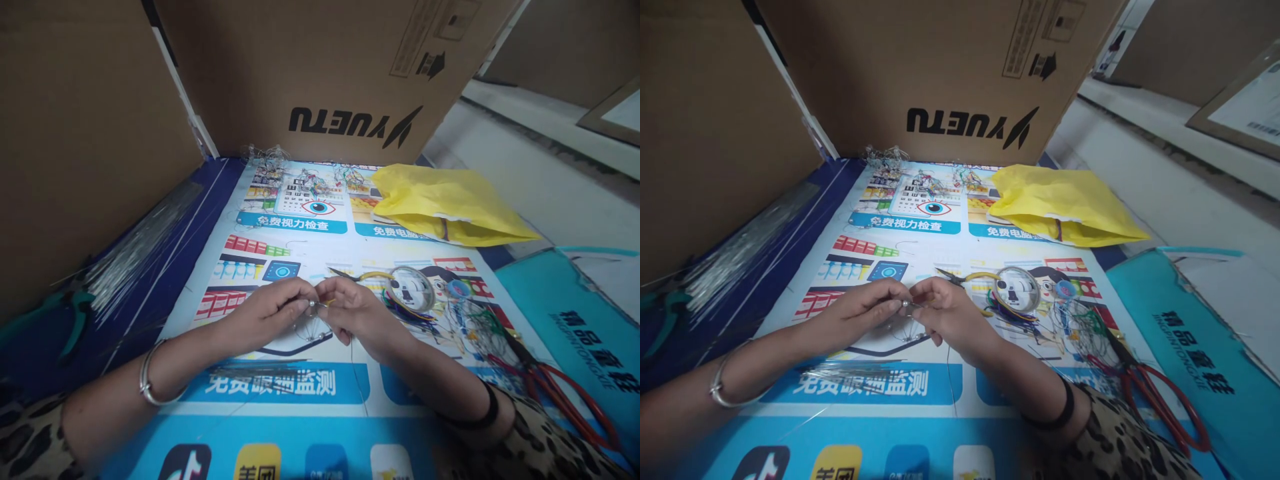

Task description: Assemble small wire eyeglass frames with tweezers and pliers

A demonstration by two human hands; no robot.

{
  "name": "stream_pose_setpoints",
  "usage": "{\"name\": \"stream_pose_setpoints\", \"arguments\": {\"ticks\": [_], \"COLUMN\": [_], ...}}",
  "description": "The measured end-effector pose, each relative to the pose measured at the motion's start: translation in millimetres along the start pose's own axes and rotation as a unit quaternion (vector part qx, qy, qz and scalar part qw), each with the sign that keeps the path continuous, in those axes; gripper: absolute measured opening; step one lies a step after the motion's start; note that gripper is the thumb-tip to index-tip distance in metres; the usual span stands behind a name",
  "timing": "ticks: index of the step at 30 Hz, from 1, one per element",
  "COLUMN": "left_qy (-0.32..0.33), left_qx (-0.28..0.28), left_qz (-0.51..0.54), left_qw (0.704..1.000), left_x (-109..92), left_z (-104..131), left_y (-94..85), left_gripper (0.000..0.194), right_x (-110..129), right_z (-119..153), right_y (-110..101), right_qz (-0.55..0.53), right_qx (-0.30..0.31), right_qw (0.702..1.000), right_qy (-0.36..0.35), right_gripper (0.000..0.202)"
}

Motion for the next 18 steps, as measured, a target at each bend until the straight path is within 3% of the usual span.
{"name": "stream_pose_setpoints", "arguments": {"ticks": [6,14,18], "left_qy": [-0.018,-0.050,-0.076], "left_qx": [-0.066,-0.019,-0.036], "left_qz": [-0.086,-0.029,-0.047], "left_qw": [0.994,0.998,0.995], "left_x": [1.2,7.9,12.5], "left_z": [1.0,1.7,1.8], "left_y": [-3.9,1.8,2.2], "left_gripper": [0.017,0.008,0.006], "right_x": [2.5,5.7,3.8], "right_z": [1.0,0.4,-0.2], "right_y": [-2.0,-2.6,-2.9], "right_qz": [0.040,0.035,0.038], "right_qx": [-0.041,-0.039,-0.046], "right_qw": [0.998,0.998,0.998], "right_qy": [-0.022,-0.039,-0.031], "right_gripper": [0.019,0.015,0.015]}}
Point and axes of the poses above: each hand's wrist, its own z-axis away from the middle knuckle, its own y-axis out of the palm, x = y × z, the point moved 7 cm from there along -z, towards the middle knuckle, and after that the axes turned 7 degrees about -x, right-handed, at the moved point
